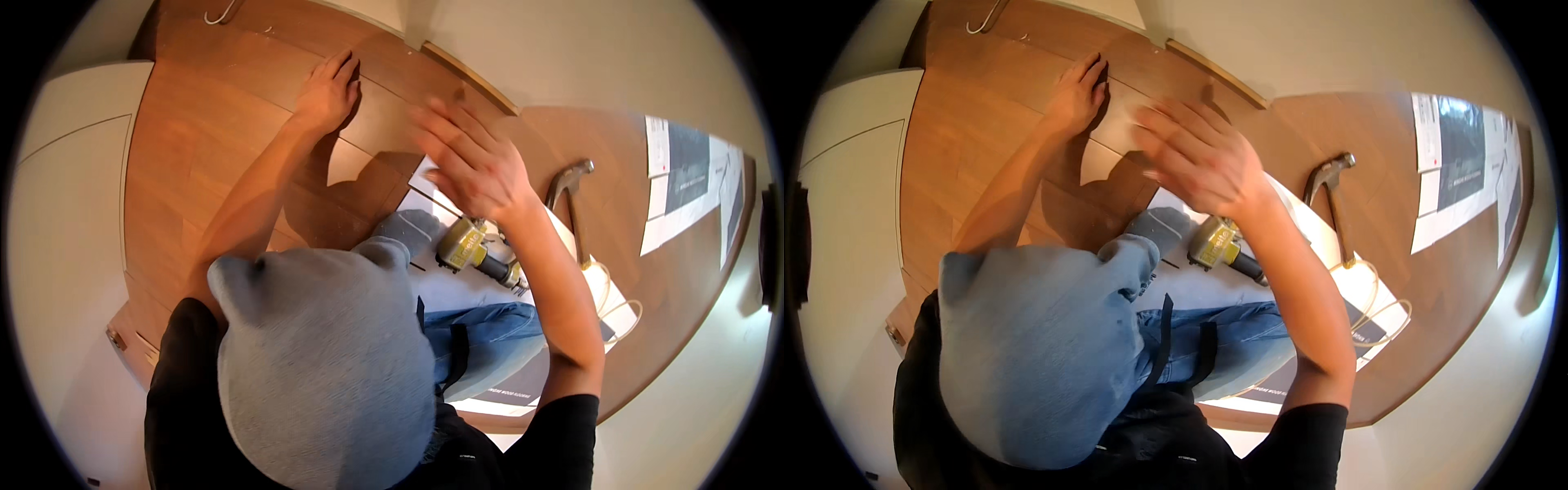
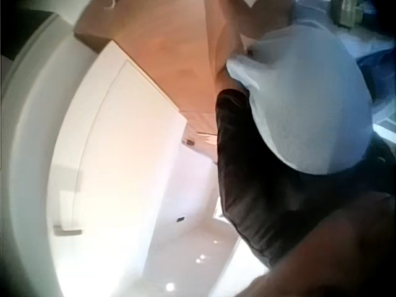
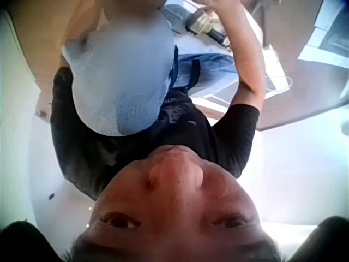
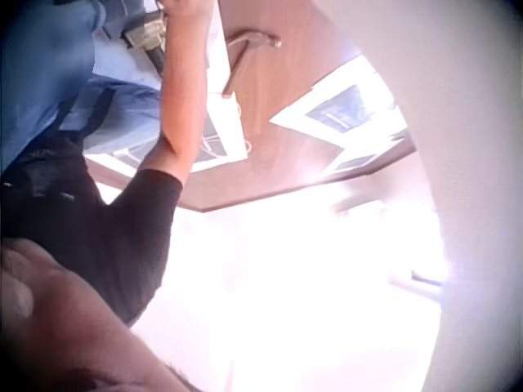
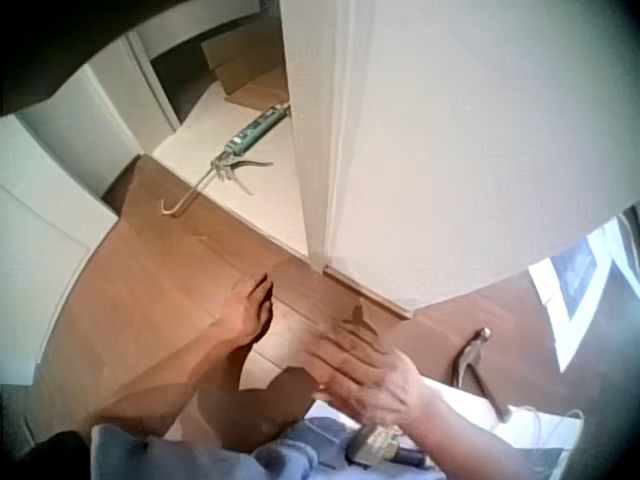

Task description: The person cuts a wood trim piece using a miter saw, then positions it against the wall base and secures it with a hammer and a pneumatic nail gun.

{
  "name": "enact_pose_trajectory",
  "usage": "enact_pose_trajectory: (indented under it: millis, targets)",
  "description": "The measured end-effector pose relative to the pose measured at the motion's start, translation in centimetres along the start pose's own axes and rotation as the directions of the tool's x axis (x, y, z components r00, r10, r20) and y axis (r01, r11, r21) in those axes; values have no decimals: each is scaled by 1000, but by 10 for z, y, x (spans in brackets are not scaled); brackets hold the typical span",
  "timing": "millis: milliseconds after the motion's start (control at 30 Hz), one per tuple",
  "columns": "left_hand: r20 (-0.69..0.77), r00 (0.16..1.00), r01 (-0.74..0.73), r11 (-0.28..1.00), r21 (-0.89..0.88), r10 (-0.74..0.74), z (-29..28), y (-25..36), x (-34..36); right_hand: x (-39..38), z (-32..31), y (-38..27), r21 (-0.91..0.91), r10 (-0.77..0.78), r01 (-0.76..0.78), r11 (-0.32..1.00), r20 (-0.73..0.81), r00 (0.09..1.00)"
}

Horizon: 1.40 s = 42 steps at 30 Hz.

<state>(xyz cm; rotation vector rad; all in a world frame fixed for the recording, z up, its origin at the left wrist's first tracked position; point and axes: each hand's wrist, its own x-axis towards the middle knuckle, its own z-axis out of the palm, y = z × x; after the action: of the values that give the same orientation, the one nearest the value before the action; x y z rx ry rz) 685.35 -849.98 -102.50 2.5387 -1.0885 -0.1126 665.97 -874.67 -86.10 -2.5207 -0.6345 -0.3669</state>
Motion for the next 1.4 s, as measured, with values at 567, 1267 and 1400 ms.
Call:
enact_pose_trajectory:
  millis: [567, 1267, 1400]
  targets:
    - [-44, 952, -304, 952, -37, 302, -29, -57, -33, 17, 118, 57, -65, 456, -481, 874, -229, 860]
    - [96, 953, -302, 899, 317, 286, 4, 114, 75, 9, 136, 76, -503, 563, -650, 570, -338, 755]
    - [71, 953, -302, 921, 246, 294, -2, 109, 85, 10, 138, 77, -497, 501, -661, 562, -431, 750]
